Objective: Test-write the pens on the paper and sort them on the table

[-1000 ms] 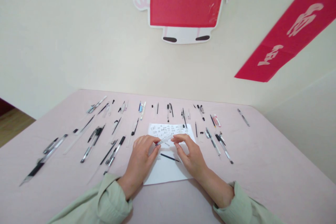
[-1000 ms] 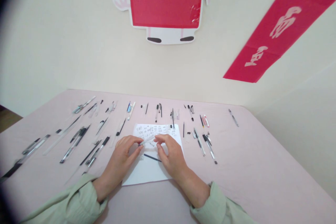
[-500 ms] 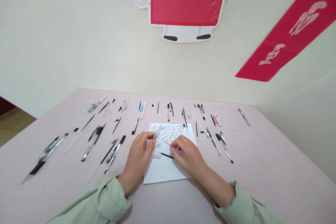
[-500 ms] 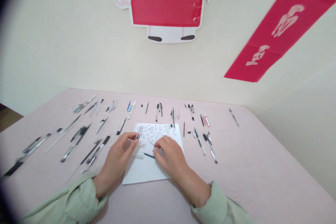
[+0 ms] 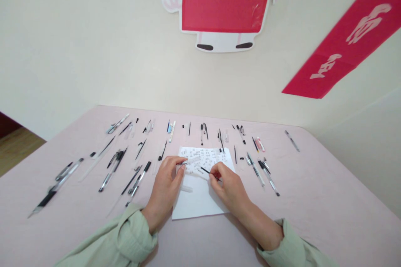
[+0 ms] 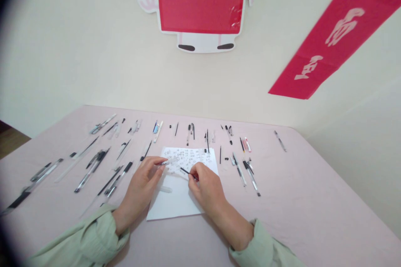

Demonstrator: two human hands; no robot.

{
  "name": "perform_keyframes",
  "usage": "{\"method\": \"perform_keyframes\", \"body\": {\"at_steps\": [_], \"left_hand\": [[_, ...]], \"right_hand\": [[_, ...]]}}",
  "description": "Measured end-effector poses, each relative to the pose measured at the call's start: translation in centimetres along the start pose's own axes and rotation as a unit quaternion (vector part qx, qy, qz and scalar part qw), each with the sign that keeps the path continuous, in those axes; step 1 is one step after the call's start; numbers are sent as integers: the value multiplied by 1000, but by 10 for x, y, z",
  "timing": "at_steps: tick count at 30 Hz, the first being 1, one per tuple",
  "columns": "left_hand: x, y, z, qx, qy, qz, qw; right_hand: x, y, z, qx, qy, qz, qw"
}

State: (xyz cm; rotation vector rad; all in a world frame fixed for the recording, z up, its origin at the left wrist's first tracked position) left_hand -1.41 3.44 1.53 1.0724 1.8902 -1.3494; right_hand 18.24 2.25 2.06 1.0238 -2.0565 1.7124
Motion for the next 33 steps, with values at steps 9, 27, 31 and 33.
{"method": "perform_keyframes", "body": {"at_steps": [9, 27, 31, 33], "left_hand": [[0, -2, -2, -22, -21, -15, 999], [8, 1, -1, 12, -6, -12, 1000], [7, 2, 1, 22, 7, -21, 1000], [6, 3, 2, 38, 17, -28, 999]], "right_hand": [[-8, -8, -1, -120, -9, -33, 992], [-6, -16, -5, -125, -100, 97, 982], [-3, -15, -5, -130, -107, 105, 980], [0, -14, -5, -122, -114, 100, 981]]}}
Point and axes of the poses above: each hand's wrist, its own z-axis away from the middle knuckle, its own y-axis out of the palm, x = y × z, the point moved 2 cm from there along -z, towards the middle knuckle, and after that the axes turned 2 degrees about -z, right-handed, at the moved point
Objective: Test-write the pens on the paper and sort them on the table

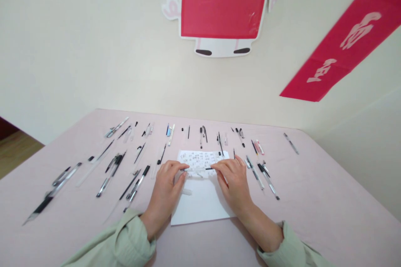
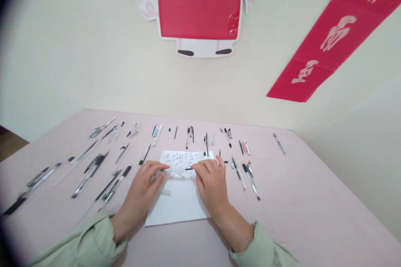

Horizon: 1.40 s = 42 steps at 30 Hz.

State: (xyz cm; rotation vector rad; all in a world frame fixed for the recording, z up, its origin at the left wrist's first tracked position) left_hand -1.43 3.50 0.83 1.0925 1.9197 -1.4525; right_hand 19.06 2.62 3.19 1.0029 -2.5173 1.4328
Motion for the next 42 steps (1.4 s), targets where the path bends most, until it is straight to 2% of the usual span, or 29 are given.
{"method": "perform_keyframes", "body": {"at_steps": [3, 6, 10, 14, 24, 30, 38, 42], "left_hand": [[-1, 2, 0, 28, 11, -8, 999], [0, 3, 0, 31, 11, -6, 999], [3, 2, -2, 17, -3, 8, 1000], [3, 1, -2, 15, -10, 12, 1000], [2, 2, -1, 22, -17, 17, 999], [2, 2, -2, 19, -19, 15, 1000], [-2, 0, -2, 27, -14, 10, 999], [0, 0, -2, 24, -10, 4, 1000]], "right_hand": [[3, 3, 1, 24, -17, -24, 999], [2, 5, 2, 25, -19, -28, 999], [-9, 7, 4, 3, 29, -32, 999], [-15, 10, 5, 12, 71, -79, 994], [-16, 8, 2, 30, 87, -169, 981], [-17, 7, 1, 33, 85, -172, 981], [-18, 8, 2, 29, 86, -127, 988], [-16, 6, -1, 34, 82, -150, 985]]}}
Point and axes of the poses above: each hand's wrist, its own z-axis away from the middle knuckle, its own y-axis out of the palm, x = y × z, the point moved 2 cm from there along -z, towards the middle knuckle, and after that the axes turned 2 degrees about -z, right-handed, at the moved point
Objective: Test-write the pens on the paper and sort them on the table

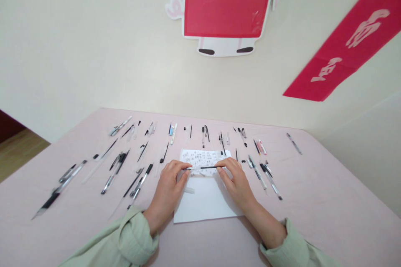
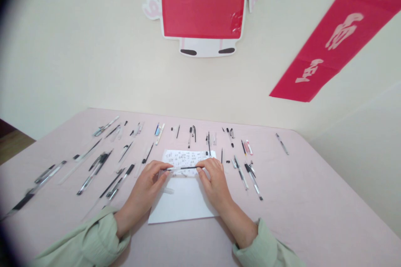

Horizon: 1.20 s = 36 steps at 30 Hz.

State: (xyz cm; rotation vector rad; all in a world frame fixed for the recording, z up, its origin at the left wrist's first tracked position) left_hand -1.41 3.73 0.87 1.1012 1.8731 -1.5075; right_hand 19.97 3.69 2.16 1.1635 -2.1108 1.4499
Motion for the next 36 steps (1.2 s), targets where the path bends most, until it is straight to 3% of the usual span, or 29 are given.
{"method": "perform_keyframes", "body": {"at_steps": [14, 25, 32, 36], "left_hand": [[0, 0, 0, 23, -9, 2, 1000], [-5, 1, 1, 40, 20, -17, 999], [-4, -3, 0, -16, -21, 22, 999], [-4, -3, -1, -37, -34, 49, 997]], "right_hand": [[-6, 0, -1, 12, 35, -72, 997], [2, 2, 0, 40, 10, -81, 996], [-7, 6, 3, -38, 113, -116, 986], [4, 13, 3, 57, 86, -18, 994]]}}
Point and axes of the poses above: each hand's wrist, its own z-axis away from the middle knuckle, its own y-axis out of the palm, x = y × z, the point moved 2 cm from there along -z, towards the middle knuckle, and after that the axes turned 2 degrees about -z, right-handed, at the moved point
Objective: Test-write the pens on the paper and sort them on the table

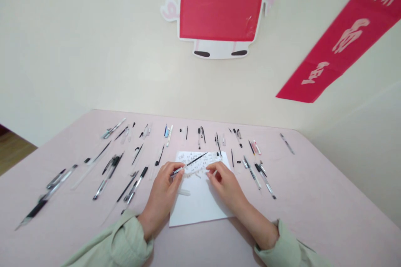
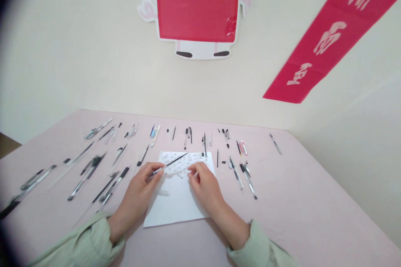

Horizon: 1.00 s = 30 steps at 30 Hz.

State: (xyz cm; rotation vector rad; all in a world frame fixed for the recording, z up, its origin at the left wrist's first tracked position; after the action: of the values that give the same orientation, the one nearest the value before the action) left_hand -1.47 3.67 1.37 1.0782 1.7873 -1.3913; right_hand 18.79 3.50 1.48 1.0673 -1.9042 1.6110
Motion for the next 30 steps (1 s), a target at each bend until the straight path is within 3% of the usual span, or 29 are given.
{"method": "perform_keyframes", "body": {"at_steps": [2, 6, 10, 13, 17, 23, 30], "left_hand": [[1, 1, 0, 0, -1, 5, 1000], [4, 2, 0, 9, -3, 6, 1000], [5, 3, 1, 18, -8, 5, 1000], [3, 3, 1, 23, -11, 5, 1000], [2, 2, 1, 19, -9, 0, 1000], [4, 2, 1, 16, 4, -18, 1000], [6, 4, 0, 32, 0, -25, 999]], "right_hand": [[9, 5, 0, 43, -20, 77, 996], [21, 18, -6, 63, -30, 207, 976], [22, 28, -9, 69, -46, 241, 967], [19, 27, -7, 62, -51, 196, 977], [7, 14, -8, 2, 1, 30, 1000], [-13, -2, -20, -109, 29, -171, 979], [-11, -2, -19, -120, 25, -219, 968]]}}
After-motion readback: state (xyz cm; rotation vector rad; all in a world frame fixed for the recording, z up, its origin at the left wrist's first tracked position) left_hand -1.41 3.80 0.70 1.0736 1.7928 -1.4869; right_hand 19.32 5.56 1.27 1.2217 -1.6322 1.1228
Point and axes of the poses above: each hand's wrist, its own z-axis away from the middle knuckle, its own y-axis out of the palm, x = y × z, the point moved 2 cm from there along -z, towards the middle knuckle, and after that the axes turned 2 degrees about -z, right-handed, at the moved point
